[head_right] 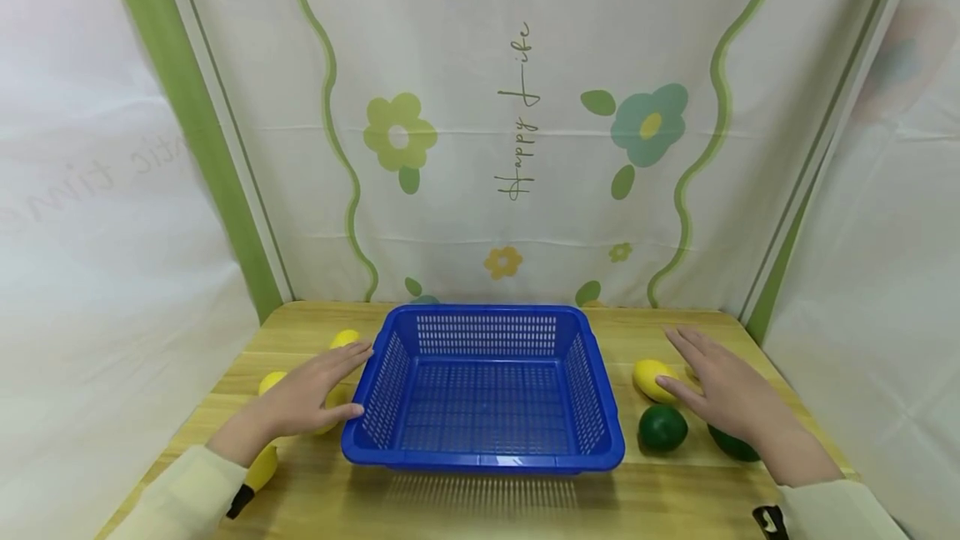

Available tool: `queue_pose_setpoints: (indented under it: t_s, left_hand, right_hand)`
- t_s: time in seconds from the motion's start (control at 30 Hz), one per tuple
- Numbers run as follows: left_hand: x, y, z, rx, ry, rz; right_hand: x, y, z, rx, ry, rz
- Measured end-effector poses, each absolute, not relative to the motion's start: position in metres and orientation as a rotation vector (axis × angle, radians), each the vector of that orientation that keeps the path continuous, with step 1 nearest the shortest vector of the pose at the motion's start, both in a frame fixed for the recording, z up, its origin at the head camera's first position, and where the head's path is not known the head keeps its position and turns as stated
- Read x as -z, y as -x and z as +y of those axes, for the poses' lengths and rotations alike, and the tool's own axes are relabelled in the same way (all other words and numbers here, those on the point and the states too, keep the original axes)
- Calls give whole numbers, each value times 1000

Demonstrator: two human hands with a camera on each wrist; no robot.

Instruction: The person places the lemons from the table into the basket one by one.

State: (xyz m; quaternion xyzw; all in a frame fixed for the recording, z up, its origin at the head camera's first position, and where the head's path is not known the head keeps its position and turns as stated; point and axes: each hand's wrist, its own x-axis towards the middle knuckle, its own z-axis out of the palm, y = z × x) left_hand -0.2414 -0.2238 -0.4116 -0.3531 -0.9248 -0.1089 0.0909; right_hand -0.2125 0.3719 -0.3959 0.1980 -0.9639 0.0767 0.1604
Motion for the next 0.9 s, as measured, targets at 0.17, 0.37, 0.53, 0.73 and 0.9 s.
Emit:
queue_pose_setpoints:
  t_s: [0.17, 0.37, 0.53, 0.73, 0.9]
  left_hand:
    - [415, 241, -223, 321, 1063, -2756]
    - [419, 240, -223, 320, 1068, -2751]
    - [420, 239, -222, 337, 1079, -2740]
    - [421, 240, -221, 346, 1085, -2715]
    - [423, 241, -221, 341, 1085, -2715]
  right_hand:
    - [396, 207, 375, -276, -541, -2771]
    - [397, 202, 382, -395, -503, -2773]
    - [400, 197, 392, -428, -462, -2797]
    - [403, 194, 401, -412, -431, -2792]
    - [407, 193, 405, -401, -409, -2786]
